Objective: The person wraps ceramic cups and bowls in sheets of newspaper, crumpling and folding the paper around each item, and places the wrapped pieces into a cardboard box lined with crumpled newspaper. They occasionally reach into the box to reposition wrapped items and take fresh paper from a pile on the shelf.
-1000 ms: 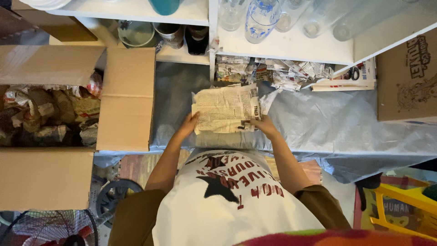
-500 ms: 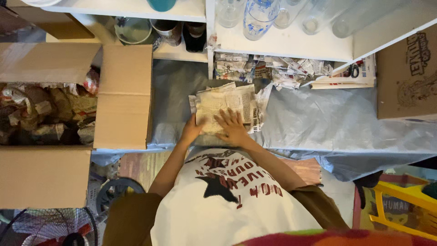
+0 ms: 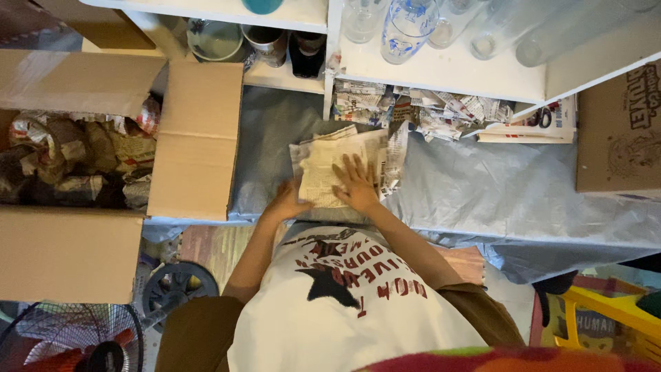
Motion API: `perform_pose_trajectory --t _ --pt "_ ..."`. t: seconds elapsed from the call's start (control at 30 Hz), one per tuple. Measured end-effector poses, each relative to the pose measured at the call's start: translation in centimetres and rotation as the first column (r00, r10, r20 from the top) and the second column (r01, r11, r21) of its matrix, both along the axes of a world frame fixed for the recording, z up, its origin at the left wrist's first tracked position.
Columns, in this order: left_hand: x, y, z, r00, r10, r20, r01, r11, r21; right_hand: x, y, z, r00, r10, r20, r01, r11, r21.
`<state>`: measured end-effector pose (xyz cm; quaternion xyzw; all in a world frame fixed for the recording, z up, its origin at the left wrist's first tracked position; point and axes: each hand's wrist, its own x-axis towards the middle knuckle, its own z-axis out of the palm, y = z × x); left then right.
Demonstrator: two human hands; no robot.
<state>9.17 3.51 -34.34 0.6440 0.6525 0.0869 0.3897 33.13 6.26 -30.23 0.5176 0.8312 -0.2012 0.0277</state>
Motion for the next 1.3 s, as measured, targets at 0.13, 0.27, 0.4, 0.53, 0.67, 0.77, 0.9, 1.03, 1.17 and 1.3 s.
perform_pose_trajectory --t 0.13,0.27,0.4,0.53,0.67,0.77,0.9,1.03,1.17,1.3 --pt "5.4 0.9 2.3 0.991 0.059 -0.118 -0.008 0.92 0.391 -0.9 0.2 0.4 0.986 0.118 0.12 -0.119 0.993 0.0" --pt "8.8 2.2 1.2 0.934 -0.244 -0.26 0.293 0.941 0.171 -0.3 1.0 -1.1 0.984 0.127 -0.123 -0.116 0.989 0.097" --pt "6.5 1.0 -1.1 0.935 -0.161 -0.316 0.255 0.924 0.285 2.1 0.0 -1.8 0.974 -0.1 -0.205 0.167 0.925 0.342" --pt "5.4 0.1 -1.7 0.951 -0.095 -0.296 0.202 0.912 0.357 4.8 -2.7 -2.2 0.767 -0.401 -0.501 0.629 0.626 0.462" --pt "6.1 0.4 -0.8 0.912 -0.083 -0.403 0.228 0.917 0.327 5.5 -3.9 -2.7 0.397 -0.811 -0.43 0.865 0.487 -0.119" --pt "6.9 0.4 0.2 0.937 -0.162 -0.309 0.26 0.915 0.31 4.4 -3.9 -3.3 -0.187 -0.659 -0.729 0.56 0.538 -0.63" --pt "7.6 0.3 0.1 0.95 -0.298 -0.089 0.311 0.905 0.289 2.3 -3.8 -3.5 -0.205 -0.588 -0.782 0.4 0.679 -0.616" --pt "7.1 0.6 -1.4 0.979 -0.152 0.138 0.107 0.952 0.288 0.4 -3.0 -3.4 0.464 -0.014 -0.886 0.183 0.98 0.08" --pt "5.5 0.6 -2.3 0.922 -0.046 0.384 -0.082 0.947 0.309 -0.8 -3.2 -3.4 0.809 0.422 -0.409 -0.276 0.887 0.369" --pt "3.8 0.3 -2.5 0.858 0.017 0.514 -0.216 0.92 0.329 -1.0 -3.9 -3.4 0.914 0.3 -0.273 -0.172 0.896 0.41"
